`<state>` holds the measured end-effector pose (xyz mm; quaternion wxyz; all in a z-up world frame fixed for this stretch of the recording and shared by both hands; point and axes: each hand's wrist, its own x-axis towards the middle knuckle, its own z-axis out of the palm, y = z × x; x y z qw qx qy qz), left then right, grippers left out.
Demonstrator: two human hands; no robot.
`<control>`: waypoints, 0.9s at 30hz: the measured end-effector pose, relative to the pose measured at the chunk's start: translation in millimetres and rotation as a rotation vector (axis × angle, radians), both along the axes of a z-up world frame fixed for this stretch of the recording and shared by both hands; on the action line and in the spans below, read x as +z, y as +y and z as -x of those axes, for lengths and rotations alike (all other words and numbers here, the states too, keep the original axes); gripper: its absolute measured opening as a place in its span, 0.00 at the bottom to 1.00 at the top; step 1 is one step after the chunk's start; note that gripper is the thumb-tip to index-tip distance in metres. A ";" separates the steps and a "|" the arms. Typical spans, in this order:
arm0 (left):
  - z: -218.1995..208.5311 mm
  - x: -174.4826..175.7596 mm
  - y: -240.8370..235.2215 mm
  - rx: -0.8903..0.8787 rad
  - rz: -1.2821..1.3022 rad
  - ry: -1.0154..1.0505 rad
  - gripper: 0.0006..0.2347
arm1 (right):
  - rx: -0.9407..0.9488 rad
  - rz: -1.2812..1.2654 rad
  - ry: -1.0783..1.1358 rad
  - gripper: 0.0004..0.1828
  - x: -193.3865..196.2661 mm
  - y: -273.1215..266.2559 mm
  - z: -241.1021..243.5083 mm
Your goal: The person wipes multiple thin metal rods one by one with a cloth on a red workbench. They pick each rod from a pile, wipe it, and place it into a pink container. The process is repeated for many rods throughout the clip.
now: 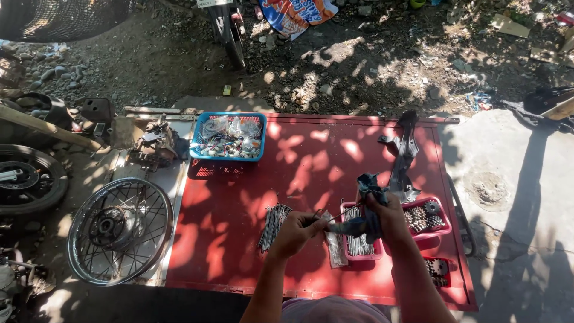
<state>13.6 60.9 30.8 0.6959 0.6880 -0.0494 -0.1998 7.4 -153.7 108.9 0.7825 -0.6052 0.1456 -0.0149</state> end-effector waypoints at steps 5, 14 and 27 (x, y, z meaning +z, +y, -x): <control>0.9 3.5 18.0 0.011 0.041 0.005 0.11 | 0.175 -0.858 0.078 0.17 -134.9 -25.4 -17.7; -2.0 -12.9 56.9 -0.067 -0.114 0.027 0.10 | -0.012 0.114 0.226 0.15 -108.7 13.9 -3.4; -0.4 -29.1 29.6 -0.022 -0.065 0.036 0.13 | -0.049 -0.366 0.345 0.13 -210.0 65.5 18.0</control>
